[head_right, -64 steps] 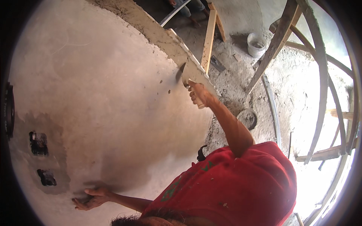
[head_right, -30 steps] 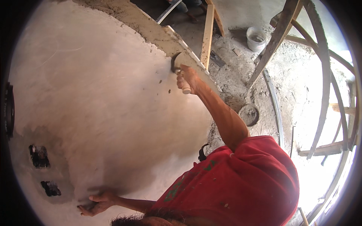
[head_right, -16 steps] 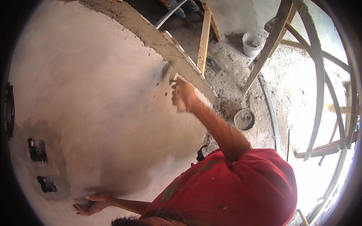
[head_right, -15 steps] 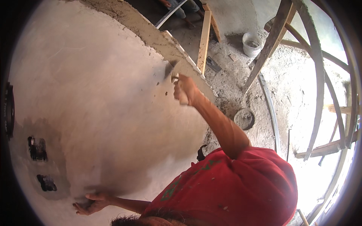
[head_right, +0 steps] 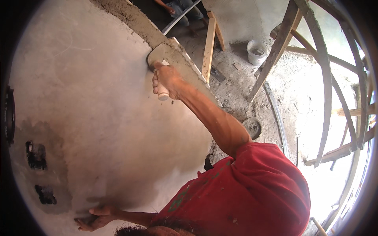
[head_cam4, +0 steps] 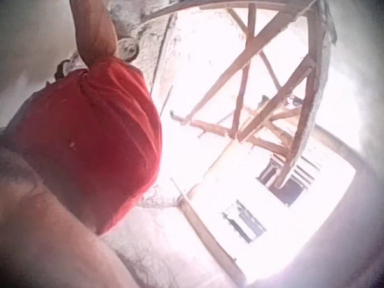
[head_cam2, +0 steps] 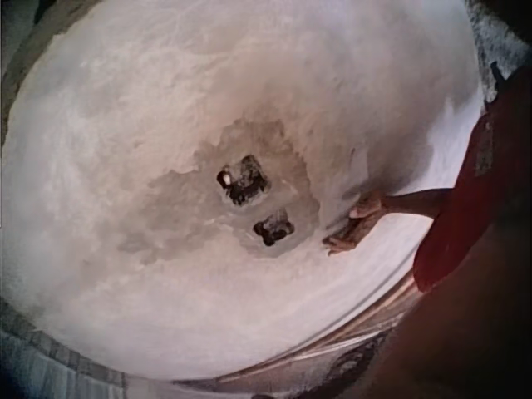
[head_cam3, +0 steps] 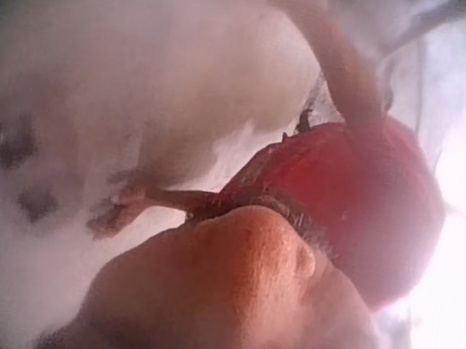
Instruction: The person scoops wet cement from a bucket using a trowel and applies it to a curved wall surface. They repeatedly smooth and level the plaster with the trowel, working along the wall's edge and around embedded fixtures.
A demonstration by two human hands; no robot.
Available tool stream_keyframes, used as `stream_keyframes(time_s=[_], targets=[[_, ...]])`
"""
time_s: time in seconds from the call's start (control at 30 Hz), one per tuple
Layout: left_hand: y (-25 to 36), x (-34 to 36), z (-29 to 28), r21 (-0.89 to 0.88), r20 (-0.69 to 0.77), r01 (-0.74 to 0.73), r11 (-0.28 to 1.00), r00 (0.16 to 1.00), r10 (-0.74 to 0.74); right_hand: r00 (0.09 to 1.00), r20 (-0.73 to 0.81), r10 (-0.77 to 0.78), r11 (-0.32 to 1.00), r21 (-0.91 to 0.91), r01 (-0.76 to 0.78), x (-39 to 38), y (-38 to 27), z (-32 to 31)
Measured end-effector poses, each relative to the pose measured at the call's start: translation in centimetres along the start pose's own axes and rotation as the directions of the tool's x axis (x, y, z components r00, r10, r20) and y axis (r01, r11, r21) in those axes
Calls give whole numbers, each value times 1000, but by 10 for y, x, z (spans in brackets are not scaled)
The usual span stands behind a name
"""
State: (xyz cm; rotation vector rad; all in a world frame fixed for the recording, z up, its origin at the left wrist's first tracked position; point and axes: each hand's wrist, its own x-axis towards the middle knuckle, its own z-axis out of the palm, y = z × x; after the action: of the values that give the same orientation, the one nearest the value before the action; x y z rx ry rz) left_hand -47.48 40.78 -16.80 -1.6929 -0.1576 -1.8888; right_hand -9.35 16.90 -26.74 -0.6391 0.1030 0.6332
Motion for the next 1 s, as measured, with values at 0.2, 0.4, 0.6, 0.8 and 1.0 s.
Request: stream_keyframes(time_s=[0.2, 0.4, 0.6, 0.8, 1.0], targets=[[0, 2, -2, 5, -8, -43, 999, 999, 43, 999, 42, -34, 964, -262, 44, -44, 0, 27], [-27, 2, -17, 32, -25, -109, 993, 994, 110, 997, 76, 22, 946, -325, 4, -70, 17, -13], [-25, 2, -15, -18, -61, -76, 997, 995, 75, 981, 195, 18, 1000, -6, -17, -7, -17, 6], [-21, -2, -13, -34, -82, -70, 997, 994, 67, 984, 174, -49, 840, -526, 135, -87, -16, 38], [-34, -8, -25, -35, -67, -122, 992, 991, 119, 982, 118, -146, 558, -810, 181, -150, 21, -35]])
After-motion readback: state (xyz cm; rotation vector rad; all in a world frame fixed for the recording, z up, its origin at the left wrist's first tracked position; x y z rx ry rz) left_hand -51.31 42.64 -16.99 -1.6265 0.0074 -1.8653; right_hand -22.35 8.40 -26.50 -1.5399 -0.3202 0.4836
